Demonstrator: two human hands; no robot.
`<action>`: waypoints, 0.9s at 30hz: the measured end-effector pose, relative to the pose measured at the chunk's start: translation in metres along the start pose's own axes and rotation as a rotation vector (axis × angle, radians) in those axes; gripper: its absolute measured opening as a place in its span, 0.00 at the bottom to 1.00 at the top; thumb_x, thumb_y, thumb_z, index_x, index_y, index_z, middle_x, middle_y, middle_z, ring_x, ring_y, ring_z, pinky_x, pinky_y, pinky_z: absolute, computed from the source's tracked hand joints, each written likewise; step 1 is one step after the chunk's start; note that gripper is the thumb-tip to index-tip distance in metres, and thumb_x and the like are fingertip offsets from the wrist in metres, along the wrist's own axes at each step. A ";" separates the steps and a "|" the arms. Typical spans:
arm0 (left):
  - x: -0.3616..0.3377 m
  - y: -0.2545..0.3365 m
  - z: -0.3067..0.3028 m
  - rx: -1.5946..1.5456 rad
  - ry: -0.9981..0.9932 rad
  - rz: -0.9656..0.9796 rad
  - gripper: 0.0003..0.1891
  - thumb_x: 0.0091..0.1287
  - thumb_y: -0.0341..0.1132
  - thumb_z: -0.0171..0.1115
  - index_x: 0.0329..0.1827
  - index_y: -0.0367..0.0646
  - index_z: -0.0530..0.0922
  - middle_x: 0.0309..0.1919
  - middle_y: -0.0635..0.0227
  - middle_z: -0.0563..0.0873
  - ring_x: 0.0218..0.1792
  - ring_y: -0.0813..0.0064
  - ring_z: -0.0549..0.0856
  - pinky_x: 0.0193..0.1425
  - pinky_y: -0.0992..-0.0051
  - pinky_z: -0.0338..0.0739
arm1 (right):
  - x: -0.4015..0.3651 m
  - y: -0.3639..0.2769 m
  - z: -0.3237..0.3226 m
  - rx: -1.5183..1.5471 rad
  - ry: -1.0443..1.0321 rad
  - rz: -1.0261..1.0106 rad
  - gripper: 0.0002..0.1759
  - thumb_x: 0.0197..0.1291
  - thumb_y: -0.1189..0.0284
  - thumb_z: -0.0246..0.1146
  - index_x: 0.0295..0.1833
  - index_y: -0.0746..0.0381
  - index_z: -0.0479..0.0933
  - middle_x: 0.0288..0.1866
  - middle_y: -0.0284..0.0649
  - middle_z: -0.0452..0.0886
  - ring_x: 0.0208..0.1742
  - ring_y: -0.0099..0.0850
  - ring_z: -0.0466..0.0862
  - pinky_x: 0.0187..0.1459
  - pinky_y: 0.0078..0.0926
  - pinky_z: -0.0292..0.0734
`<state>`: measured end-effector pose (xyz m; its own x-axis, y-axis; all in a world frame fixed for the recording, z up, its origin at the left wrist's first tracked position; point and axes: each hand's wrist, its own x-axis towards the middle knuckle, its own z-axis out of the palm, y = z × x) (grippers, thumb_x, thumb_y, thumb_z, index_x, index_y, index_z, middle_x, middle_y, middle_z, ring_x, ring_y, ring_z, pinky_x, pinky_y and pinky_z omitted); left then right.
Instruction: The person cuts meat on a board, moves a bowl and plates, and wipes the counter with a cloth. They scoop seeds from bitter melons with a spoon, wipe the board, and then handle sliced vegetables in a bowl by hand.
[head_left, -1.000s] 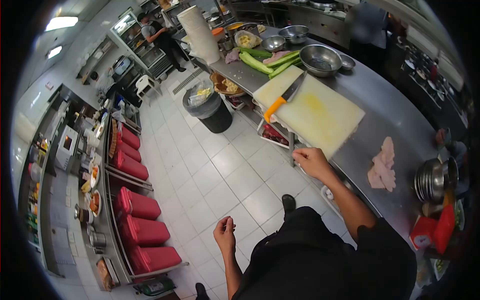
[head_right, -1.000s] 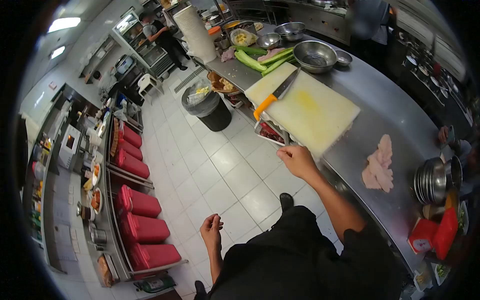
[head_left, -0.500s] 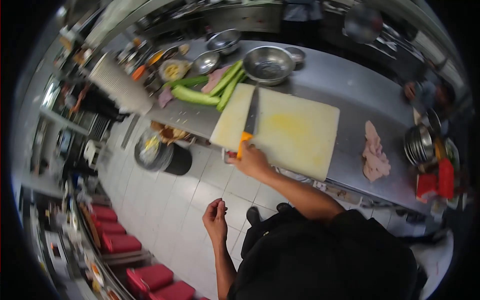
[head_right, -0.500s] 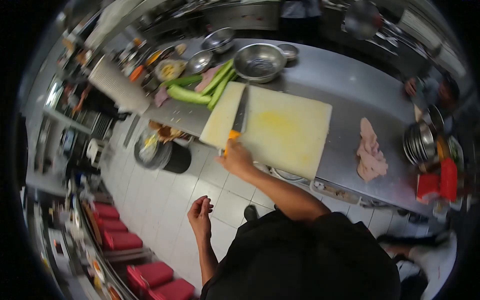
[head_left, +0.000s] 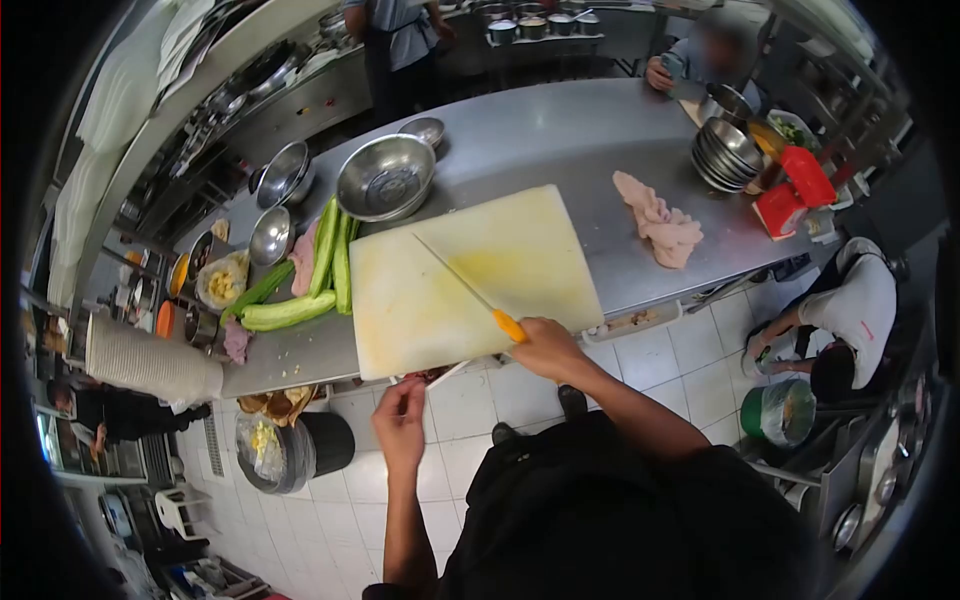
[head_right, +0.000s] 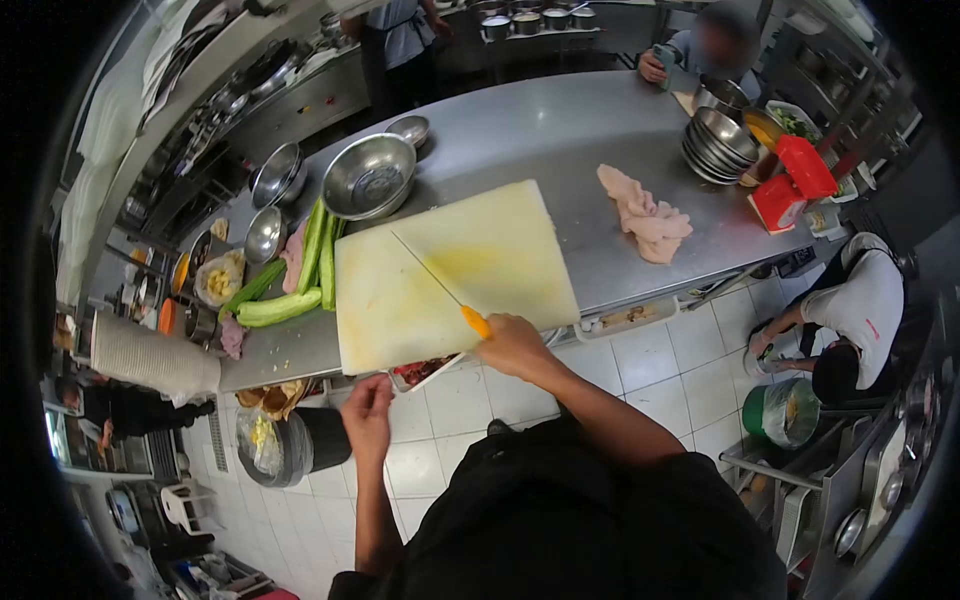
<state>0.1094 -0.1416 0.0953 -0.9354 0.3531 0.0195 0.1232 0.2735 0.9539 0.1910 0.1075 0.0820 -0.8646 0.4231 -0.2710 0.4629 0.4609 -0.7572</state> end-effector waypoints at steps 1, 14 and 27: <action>0.004 0.003 0.018 0.119 -0.057 0.116 0.05 0.66 0.28 0.65 0.41 0.37 0.83 0.33 0.66 0.86 0.33 0.80 0.82 0.37 0.80 0.77 | -0.019 0.010 -0.018 0.036 0.050 -0.040 0.15 0.48 0.72 0.58 0.40 0.71 0.75 0.38 0.58 0.82 0.45 0.55 0.81 0.47 0.46 0.74; 0.067 0.079 0.435 0.402 -0.521 0.956 0.25 0.56 0.41 0.69 0.57 0.43 0.78 0.62 0.56 0.73 0.64 0.57 0.69 0.64 0.60 0.66 | -0.185 0.102 -0.166 0.315 0.532 0.108 0.14 0.58 0.79 0.58 0.51 0.69 0.72 0.26 0.35 0.76 0.23 0.21 0.74 0.26 0.21 0.69; 0.103 0.080 0.401 -0.778 -0.490 -0.285 0.14 0.68 0.39 0.61 0.51 0.41 0.77 0.45 0.63 0.84 0.44 0.66 0.84 0.52 0.66 0.78 | -0.148 0.133 -0.185 0.563 0.515 0.049 0.13 0.70 0.69 0.56 0.50 0.69 0.71 0.27 0.31 0.73 0.23 0.16 0.71 0.25 0.15 0.69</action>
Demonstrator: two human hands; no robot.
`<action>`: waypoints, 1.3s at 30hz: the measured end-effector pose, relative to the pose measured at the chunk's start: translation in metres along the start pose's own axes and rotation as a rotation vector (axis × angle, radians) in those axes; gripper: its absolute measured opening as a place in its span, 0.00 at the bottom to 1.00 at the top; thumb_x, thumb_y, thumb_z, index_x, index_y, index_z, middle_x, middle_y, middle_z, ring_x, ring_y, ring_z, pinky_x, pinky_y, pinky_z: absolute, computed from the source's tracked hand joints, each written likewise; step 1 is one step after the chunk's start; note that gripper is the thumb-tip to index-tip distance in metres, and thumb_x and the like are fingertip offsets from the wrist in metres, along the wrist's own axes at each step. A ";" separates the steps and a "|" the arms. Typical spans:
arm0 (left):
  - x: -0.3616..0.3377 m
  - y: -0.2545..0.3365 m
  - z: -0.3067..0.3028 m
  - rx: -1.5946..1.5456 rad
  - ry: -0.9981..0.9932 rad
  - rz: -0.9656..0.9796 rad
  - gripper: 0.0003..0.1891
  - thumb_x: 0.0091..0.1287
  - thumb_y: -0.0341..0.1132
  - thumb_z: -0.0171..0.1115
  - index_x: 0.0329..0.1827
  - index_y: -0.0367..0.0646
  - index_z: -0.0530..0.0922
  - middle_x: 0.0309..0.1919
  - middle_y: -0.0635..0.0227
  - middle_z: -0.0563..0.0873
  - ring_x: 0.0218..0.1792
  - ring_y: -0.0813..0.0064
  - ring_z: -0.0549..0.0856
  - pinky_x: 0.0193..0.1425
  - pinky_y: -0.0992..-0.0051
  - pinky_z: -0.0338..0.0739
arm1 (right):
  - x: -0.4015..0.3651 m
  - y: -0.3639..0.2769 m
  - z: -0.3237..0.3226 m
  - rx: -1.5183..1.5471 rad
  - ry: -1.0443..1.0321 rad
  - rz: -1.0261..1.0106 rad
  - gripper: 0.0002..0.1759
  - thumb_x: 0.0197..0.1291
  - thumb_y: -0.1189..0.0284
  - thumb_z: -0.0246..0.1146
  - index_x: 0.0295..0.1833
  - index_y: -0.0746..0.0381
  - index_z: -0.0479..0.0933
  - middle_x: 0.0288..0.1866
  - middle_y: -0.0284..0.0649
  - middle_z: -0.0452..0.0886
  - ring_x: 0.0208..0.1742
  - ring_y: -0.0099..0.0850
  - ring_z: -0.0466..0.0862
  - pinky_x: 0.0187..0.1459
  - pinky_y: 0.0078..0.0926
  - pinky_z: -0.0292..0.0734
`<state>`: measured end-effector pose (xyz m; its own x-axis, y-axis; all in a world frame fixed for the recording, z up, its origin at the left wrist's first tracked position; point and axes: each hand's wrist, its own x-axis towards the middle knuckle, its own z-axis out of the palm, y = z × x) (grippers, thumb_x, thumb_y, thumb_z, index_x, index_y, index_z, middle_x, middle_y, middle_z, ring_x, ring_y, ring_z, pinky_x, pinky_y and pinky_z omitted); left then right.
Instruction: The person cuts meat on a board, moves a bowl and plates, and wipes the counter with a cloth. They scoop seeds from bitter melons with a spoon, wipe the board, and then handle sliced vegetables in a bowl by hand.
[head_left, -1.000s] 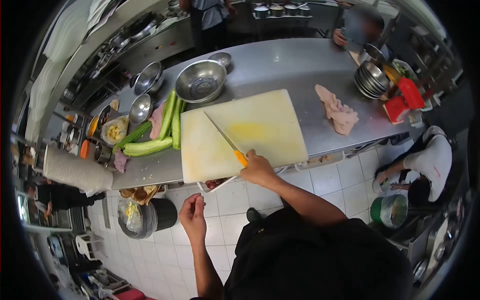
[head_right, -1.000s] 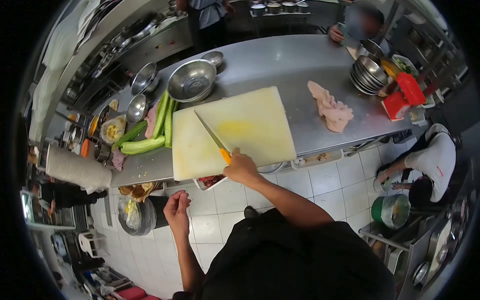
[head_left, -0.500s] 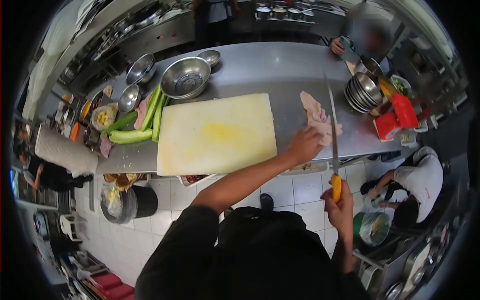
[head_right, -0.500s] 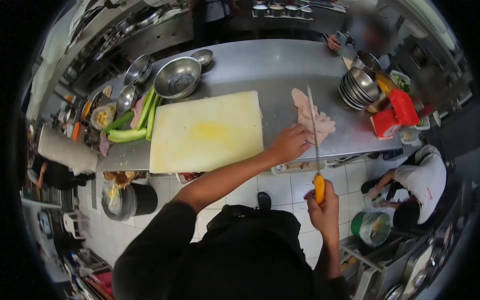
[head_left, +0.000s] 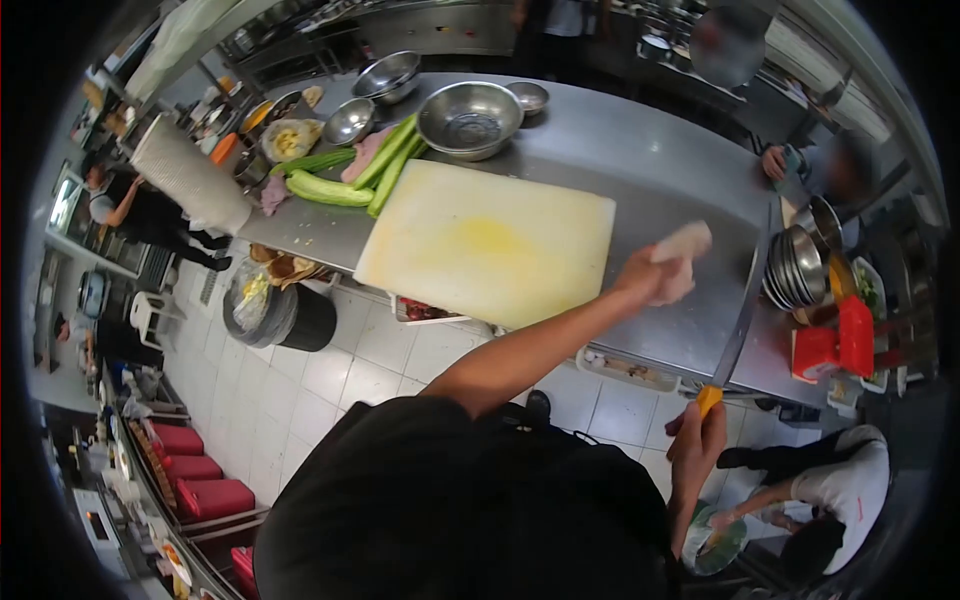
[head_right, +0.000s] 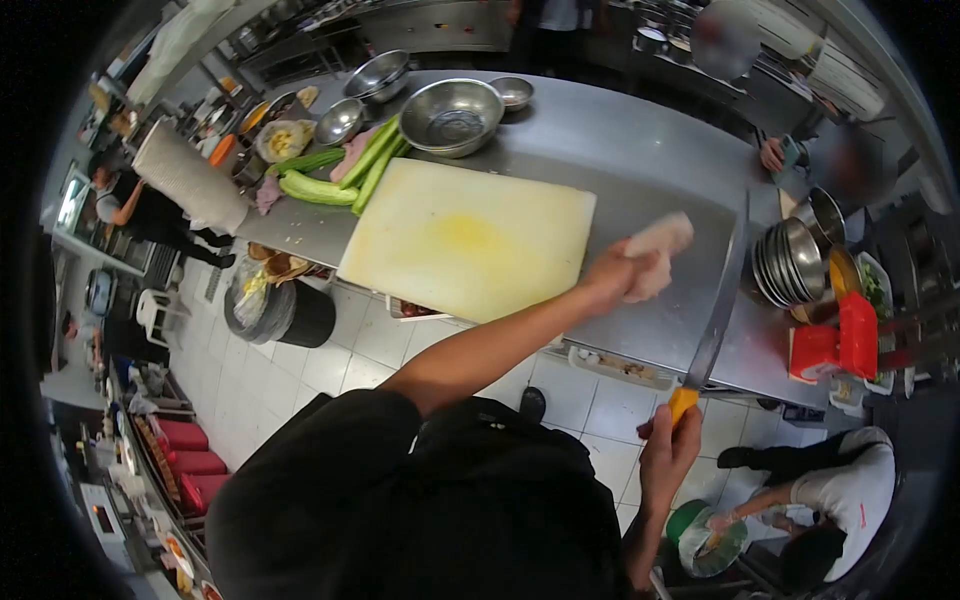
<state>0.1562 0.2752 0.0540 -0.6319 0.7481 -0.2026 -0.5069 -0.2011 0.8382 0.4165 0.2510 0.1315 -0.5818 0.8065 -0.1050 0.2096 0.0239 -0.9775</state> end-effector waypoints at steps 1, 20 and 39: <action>-0.012 0.022 -0.018 -0.137 -0.079 -0.100 0.16 0.72 0.41 0.57 0.56 0.40 0.74 0.47 0.66 0.83 0.48 0.71 0.83 0.55 0.69 0.78 | 0.013 -0.005 0.009 -0.016 -0.048 -0.065 0.09 0.68 0.71 0.58 0.46 0.66 0.70 0.31 0.32 0.74 0.24 0.18 0.73 0.27 0.17 0.72; -0.160 0.100 -0.176 -0.099 0.725 0.542 0.18 0.62 0.18 0.61 0.56 0.37 0.74 0.45 0.62 0.85 0.44 0.70 0.85 0.48 0.73 0.81 | 0.028 -0.021 0.146 -0.718 -0.754 -0.558 0.22 0.58 0.67 0.64 0.54 0.69 0.74 0.39 0.55 0.82 0.41 0.54 0.82 0.43 0.48 0.75; -0.074 0.118 -0.214 1.578 0.767 0.014 0.53 0.46 0.71 0.67 0.74 0.52 0.62 0.77 0.44 0.45 0.76 0.37 0.41 0.69 0.34 0.50 | 0.035 0.007 0.009 -0.449 -0.306 0.121 0.13 0.59 0.73 0.65 0.43 0.72 0.76 0.21 0.37 0.75 0.20 0.21 0.74 0.23 0.23 0.70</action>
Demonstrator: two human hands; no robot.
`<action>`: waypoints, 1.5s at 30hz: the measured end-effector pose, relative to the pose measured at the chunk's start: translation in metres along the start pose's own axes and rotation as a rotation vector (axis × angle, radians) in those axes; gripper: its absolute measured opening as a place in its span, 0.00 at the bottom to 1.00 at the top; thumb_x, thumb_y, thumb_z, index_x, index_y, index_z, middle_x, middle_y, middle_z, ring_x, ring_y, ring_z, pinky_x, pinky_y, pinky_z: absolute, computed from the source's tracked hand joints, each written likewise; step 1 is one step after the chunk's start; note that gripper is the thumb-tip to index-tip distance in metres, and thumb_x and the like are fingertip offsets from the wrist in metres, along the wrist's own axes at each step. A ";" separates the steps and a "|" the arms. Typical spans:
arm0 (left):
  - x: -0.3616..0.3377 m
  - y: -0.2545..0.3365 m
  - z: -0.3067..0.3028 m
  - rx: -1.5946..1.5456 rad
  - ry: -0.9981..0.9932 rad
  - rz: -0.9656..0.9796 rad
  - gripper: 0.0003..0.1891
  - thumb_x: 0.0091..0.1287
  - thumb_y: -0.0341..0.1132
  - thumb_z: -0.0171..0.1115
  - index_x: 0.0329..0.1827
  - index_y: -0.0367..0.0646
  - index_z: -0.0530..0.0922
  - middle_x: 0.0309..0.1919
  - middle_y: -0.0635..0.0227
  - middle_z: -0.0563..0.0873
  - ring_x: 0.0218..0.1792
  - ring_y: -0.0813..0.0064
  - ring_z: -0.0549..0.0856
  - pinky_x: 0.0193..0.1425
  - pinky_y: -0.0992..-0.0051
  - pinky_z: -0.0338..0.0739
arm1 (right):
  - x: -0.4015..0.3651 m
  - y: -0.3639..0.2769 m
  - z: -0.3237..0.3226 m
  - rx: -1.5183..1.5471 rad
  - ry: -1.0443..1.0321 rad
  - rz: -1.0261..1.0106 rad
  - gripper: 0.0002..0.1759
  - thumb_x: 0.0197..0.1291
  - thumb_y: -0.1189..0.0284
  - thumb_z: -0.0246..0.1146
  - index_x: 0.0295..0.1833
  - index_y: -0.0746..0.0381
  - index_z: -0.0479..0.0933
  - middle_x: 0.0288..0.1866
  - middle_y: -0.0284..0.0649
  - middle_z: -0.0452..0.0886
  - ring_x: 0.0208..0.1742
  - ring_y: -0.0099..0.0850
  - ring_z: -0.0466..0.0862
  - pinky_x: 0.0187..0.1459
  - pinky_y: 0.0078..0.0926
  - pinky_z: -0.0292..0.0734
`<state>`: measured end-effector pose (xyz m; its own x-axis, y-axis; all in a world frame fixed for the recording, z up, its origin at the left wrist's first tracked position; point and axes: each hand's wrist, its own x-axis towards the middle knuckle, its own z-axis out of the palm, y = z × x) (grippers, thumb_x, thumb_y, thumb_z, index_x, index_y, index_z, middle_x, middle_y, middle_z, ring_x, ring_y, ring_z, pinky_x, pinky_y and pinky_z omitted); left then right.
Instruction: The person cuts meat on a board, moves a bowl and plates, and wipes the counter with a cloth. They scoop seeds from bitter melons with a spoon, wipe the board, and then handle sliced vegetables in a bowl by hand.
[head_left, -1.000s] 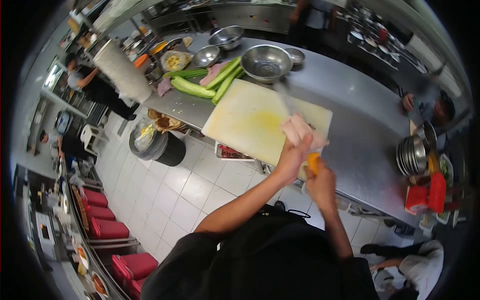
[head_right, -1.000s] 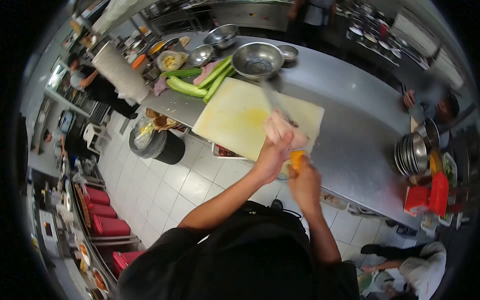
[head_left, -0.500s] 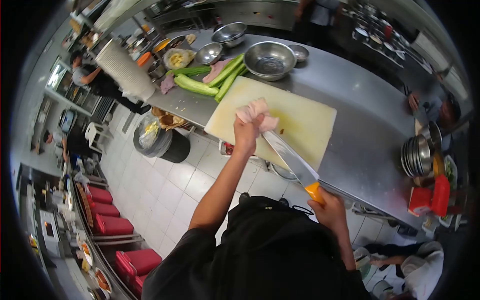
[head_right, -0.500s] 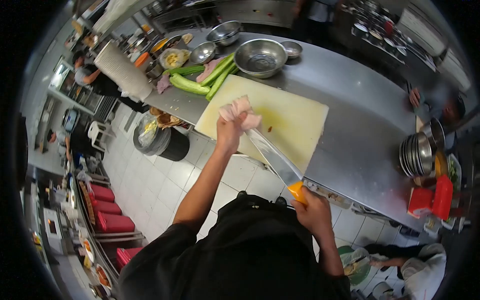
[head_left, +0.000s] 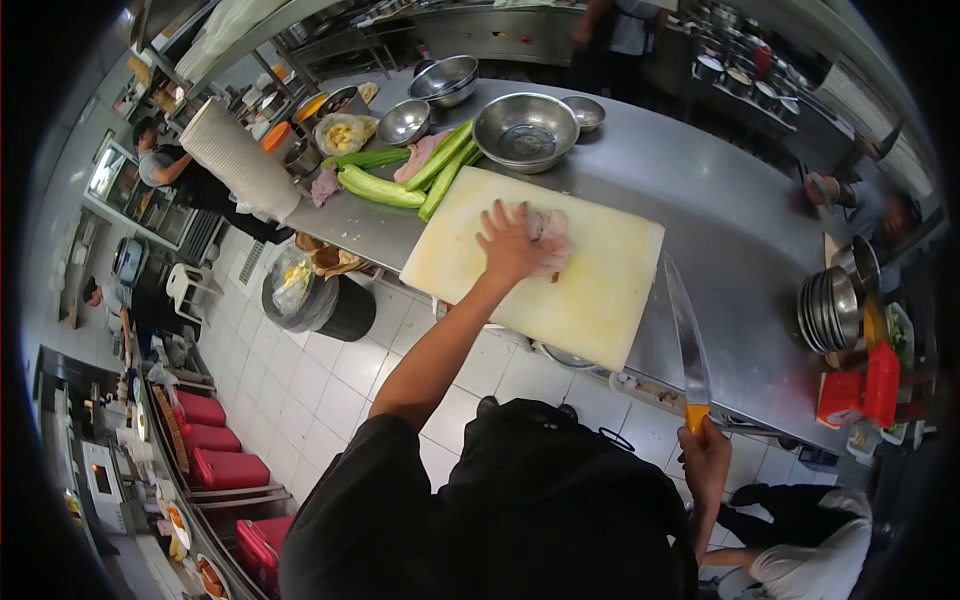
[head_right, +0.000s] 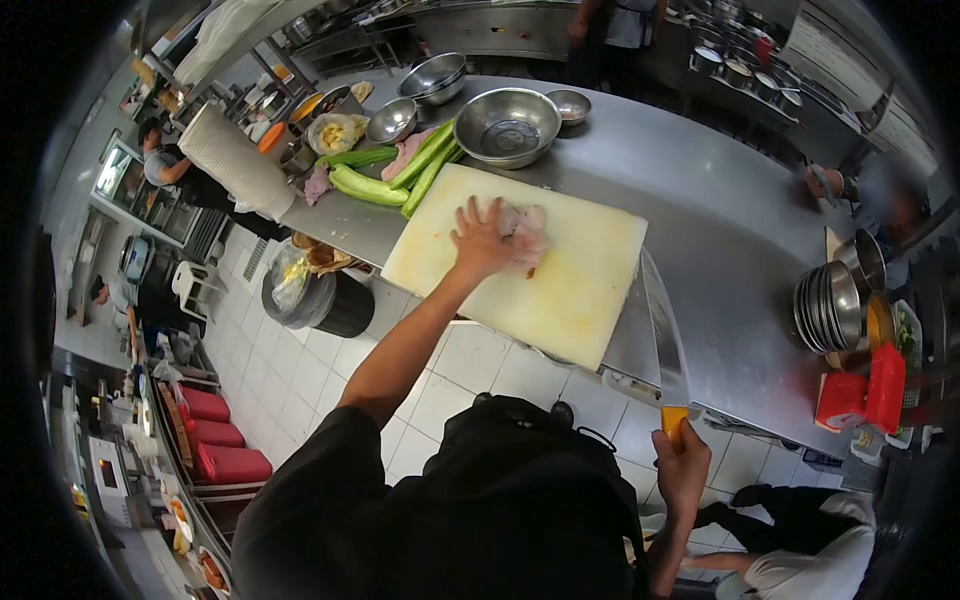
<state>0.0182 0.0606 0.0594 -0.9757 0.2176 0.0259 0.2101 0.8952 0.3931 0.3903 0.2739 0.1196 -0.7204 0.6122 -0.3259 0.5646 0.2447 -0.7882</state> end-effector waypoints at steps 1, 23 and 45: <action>0.001 0.001 0.005 0.011 -0.006 0.041 0.53 0.47 0.71 0.67 0.74 0.54 0.62 0.77 0.44 0.46 0.76 0.37 0.41 0.69 0.34 0.49 | 0.003 0.002 0.003 0.008 -0.015 -0.003 0.13 0.59 0.73 0.65 0.44 0.72 0.76 0.21 0.37 0.76 0.20 0.21 0.74 0.24 0.22 0.70; -0.061 -0.151 -0.108 0.310 0.166 0.058 0.16 0.49 0.40 0.71 0.39 0.43 0.85 0.37 0.48 0.84 0.37 0.49 0.85 0.42 0.58 0.81 | 0.068 0.043 -0.002 -0.346 0.292 -0.238 0.20 0.57 0.68 0.67 0.50 0.72 0.77 0.34 0.58 0.82 0.37 0.55 0.83 0.40 0.42 0.78; -0.010 -0.029 0.025 -0.308 0.191 0.839 0.28 0.50 0.38 0.72 0.55 0.41 0.76 0.42 0.52 0.80 0.42 0.51 0.81 0.46 0.57 0.78 | 0.104 0.024 -0.135 -0.213 0.547 -0.370 0.11 0.50 0.76 0.63 0.41 0.64 0.84 0.38 0.47 0.85 0.40 0.42 0.85 0.45 0.36 0.78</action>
<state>0.0239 0.0424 0.0248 -0.5100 0.6576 0.5544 0.8558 0.3231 0.4040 0.3838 0.4449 0.1377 -0.6056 0.7377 0.2985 0.4281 0.6182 -0.6592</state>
